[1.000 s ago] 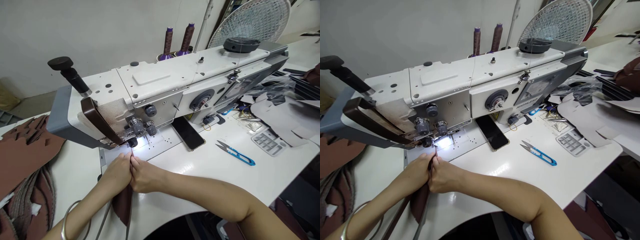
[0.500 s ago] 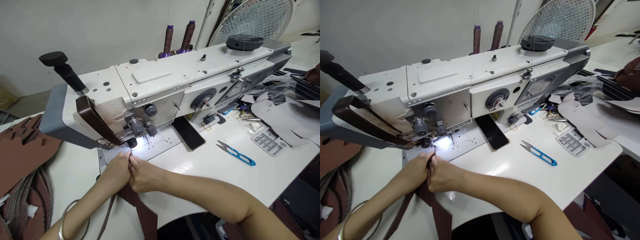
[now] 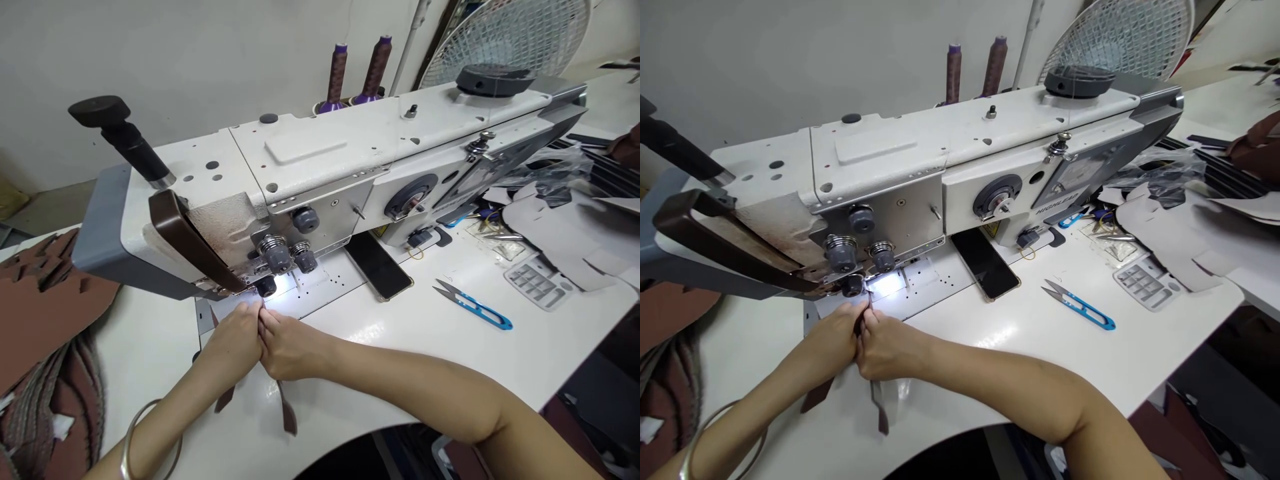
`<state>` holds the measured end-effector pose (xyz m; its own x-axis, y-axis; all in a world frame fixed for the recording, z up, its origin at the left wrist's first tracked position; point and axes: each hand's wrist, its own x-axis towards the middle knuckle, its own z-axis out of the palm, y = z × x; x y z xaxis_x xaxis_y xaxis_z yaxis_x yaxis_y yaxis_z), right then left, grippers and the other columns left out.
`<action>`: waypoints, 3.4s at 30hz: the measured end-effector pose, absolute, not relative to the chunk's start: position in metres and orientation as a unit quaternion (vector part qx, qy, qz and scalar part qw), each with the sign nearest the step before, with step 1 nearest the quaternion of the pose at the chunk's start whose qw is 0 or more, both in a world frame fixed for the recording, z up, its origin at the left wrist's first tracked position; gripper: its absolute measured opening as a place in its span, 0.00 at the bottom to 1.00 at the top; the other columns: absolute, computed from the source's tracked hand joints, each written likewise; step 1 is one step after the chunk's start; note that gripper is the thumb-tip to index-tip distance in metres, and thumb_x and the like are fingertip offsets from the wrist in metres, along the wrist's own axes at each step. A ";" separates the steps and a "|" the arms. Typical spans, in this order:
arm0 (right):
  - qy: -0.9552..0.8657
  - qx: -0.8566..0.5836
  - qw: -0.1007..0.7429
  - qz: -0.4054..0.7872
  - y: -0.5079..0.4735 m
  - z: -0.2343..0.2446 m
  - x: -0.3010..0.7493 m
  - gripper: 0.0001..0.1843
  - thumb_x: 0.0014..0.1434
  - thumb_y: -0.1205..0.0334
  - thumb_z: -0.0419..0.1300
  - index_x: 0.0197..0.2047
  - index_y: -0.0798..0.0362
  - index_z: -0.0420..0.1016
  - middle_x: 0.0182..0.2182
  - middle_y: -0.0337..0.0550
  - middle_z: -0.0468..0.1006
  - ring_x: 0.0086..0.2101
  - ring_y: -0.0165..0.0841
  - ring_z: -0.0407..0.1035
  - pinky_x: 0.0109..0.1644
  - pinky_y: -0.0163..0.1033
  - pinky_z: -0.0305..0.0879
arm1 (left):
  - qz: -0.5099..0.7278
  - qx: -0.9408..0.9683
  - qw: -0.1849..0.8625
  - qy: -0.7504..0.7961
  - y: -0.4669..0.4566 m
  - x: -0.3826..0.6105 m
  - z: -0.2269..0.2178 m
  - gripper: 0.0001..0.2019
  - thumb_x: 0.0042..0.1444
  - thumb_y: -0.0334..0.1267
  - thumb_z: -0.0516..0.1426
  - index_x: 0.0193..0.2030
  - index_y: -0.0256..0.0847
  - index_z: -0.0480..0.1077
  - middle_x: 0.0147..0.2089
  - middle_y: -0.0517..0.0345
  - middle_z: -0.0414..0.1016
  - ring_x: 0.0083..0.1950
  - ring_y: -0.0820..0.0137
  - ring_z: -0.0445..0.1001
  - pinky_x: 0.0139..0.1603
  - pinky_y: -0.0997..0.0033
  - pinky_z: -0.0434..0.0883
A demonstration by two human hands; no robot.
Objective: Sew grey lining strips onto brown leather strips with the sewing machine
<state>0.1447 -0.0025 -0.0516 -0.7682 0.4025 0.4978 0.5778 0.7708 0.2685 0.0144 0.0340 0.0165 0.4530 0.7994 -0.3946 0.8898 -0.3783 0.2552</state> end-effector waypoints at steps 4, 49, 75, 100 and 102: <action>-0.919 -0.265 0.202 -0.212 -0.002 -0.049 0.146 0.09 0.58 0.74 0.55 0.30 0.61 0.77 0.29 0.55 0.80 0.31 0.43 0.71 0.45 0.54 0.64 | -0.109 0.830 0.201 0.508 0.035 0.013 0.013 0.22 0.54 0.21 0.46 0.55 0.34 0.65 0.44 0.46 0.73 0.43 0.63 0.74 0.45 0.65 0.67; -0.874 -0.335 0.253 -0.244 -0.022 -0.048 0.133 0.12 0.56 0.79 0.49 0.35 0.75 0.74 0.33 0.72 0.78 0.35 0.52 0.77 0.41 0.57 0.74 | 0.020 0.927 0.051 0.370 0.046 -0.020 -0.018 0.15 0.61 0.27 0.46 0.46 0.38 0.72 0.42 0.49 0.75 0.39 0.63 0.70 0.42 0.62 0.70; -0.887 -0.376 0.224 -0.146 -0.006 -0.053 0.135 0.20 0.64 0.74 0.43 0.52 0.75 0.69 0.50 0.68 0.75 0.52 0.48 0.70 0.62 0.53 0.63 | 0.189 0.952 -0.143 0.193 0.073 -0.029 -0.029 0.14 0.64 0.27 0.44 0.40 0.34 0.71 0.29 0.51 0.74 0.30 0.65 0.73 0.30 0.68 0.67; -0.893 -0.376 0.225 -0.104 -0.006 -0.056 0.137 0.20 0.64 0.72 0.47 0.54 0.72 0.70 0.54 0.64 0.72 0.57 0.48 0.66 0.63 0.50 0.63 | 0.115 0.944 -0.134 0.278 0.082 -0.034 -0.045 0.13 0.54 0.21 0.49 0.26 0.40 0.67 0.22 0.56 0.70 0.23 0.66 0.69 0.25 0.69 0.58; -0.895 -0.373 0.221 -0.105 -0.006 -0.057 0.137 0.20 0.64 0.72 0.47 0.54 0.72 0.70 0.54 0.64 0.72 0.57 0.47 0.66 0.63 0.51 0.63 | 0.114 0.941 -0.140 0.285 0.081 -0.032 -0.043 0.12 0.54 0.21 0.49 0.27 0.40 0.68 0.23 0.56 0.71 0.25 0.65 0.70 0.27 0.68 0.60</action>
<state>0.1367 -0.0056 -0.0568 -0.6243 0.6212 0.4737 0.7142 0.6995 0.0240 -0.0322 0.0815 -0.0431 0.8118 0.5038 0.2951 0.5678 -0.7989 -0.1983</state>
